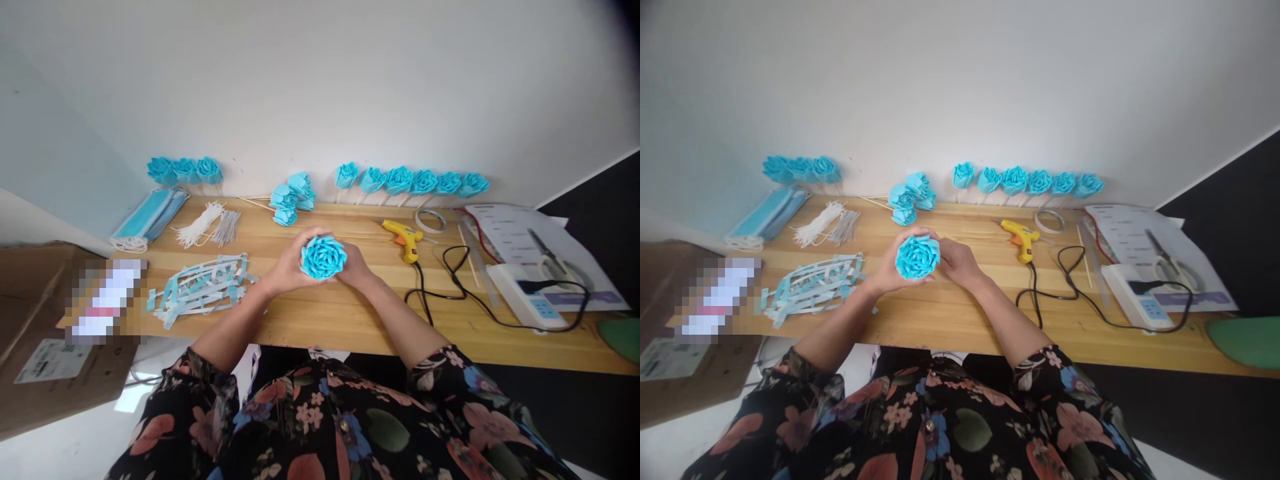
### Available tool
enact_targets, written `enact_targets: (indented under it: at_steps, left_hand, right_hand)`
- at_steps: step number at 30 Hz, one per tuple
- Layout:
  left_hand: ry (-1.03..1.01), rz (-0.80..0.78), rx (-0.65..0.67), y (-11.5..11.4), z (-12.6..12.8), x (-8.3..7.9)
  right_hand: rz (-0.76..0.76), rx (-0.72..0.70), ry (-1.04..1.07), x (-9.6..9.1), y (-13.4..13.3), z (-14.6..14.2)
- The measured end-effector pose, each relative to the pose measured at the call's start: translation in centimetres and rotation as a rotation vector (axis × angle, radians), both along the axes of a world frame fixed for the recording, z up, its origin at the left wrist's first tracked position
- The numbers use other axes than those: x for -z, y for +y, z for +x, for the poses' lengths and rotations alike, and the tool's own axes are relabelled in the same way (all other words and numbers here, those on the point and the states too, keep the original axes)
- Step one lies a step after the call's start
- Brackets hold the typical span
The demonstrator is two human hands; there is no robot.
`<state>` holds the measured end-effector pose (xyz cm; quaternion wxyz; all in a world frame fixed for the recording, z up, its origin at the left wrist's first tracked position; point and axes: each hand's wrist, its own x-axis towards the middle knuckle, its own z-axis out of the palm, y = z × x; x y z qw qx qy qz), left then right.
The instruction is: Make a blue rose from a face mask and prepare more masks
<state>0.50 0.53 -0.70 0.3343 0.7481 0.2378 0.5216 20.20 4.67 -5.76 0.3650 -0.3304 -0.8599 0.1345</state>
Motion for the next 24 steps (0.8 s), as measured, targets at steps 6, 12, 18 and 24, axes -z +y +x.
enact_targets:
  at_steps: [6,12,18,24]
  left_hand:
    - [0.007,-0.01,0.0,0.2,-0.1,0.5]
    - [0.028,0.083,-0.004,0.2,-0.1,-0.4]
    - [-0.007,0.153,-0.009,0.5,0.1,-0.4]
    - [0.072,-0.01,-0.007,0.6,-0.3,0.4]
  right_hand:
    - [-0.024,-0.006,0.046,0.3,0.0,0.0]
    - [-0.018,-0.027,0.067,0.1,0.0,-0.1]
    - [-0.037,0.01,0.042,-0.1,0.0,-0.2]
    - [-0.127,0.098,0.036,-0.2,0.1,-0.1]
